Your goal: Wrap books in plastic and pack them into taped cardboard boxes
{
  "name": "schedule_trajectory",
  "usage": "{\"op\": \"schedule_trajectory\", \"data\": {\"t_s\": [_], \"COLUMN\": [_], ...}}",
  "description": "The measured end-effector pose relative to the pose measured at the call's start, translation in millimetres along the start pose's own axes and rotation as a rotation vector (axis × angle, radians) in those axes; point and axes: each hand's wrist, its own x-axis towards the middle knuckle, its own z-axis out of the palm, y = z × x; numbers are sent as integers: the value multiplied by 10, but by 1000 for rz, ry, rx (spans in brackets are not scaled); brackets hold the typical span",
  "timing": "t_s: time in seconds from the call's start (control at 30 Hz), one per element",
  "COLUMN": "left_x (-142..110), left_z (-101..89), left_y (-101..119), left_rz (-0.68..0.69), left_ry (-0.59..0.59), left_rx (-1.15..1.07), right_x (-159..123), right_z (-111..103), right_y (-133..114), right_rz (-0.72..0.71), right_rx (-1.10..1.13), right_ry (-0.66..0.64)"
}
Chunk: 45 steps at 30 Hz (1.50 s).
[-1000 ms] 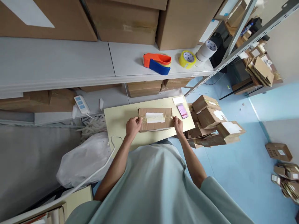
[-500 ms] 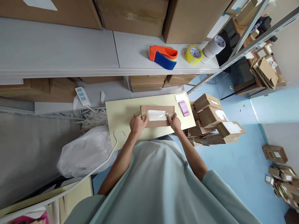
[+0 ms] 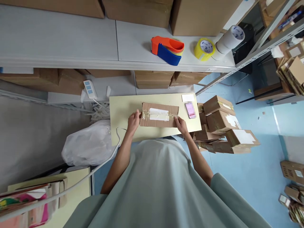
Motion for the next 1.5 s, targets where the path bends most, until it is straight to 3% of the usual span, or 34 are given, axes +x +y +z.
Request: {"op": "schedule_trajectory", "data": {"t_s": [0.23,0.47,0.57,0.7,0.87,1.0,1.1,1.2,1.33,1.4,1.5], "left_x": [-138,-119,-191,-358,-495,-390,-180,24,181,247,411], "left_z": [196,356,555,842,929,884,999,1323,1970,2308,2771], "left_y": [323,468,412,312,245,419,769,1258,1862,2033,2074], "left_rz": [64,30,-101,-279,-368,-308,-115,93,202,239,255], "left_ry": [218,215,168,132,56,308,433,381,191,91,-35], "left_rx": [189,87,144,288,395,370,303,212,142,119,69], "right_x": [244,671,835,909,822,886,1100,1413,1862,2065,2320], "right_z": [-287,-648,-657,-545,-454,-525,-668,-853,-1033,-1067,-1062], "right_y": [72,284,547,939,1282,1431,1495,1549,1643,1701,1784], "right_rz": [-137,-312,-280,-227,-233,-204,-200,-190,-34,56,134], "right_rx": [-17,32,10,-10,-27,-23,20,62,90,95,92], "right_ry": [-79,-23,-46,-170,-297,-247,-121,2,104,126,130]}}
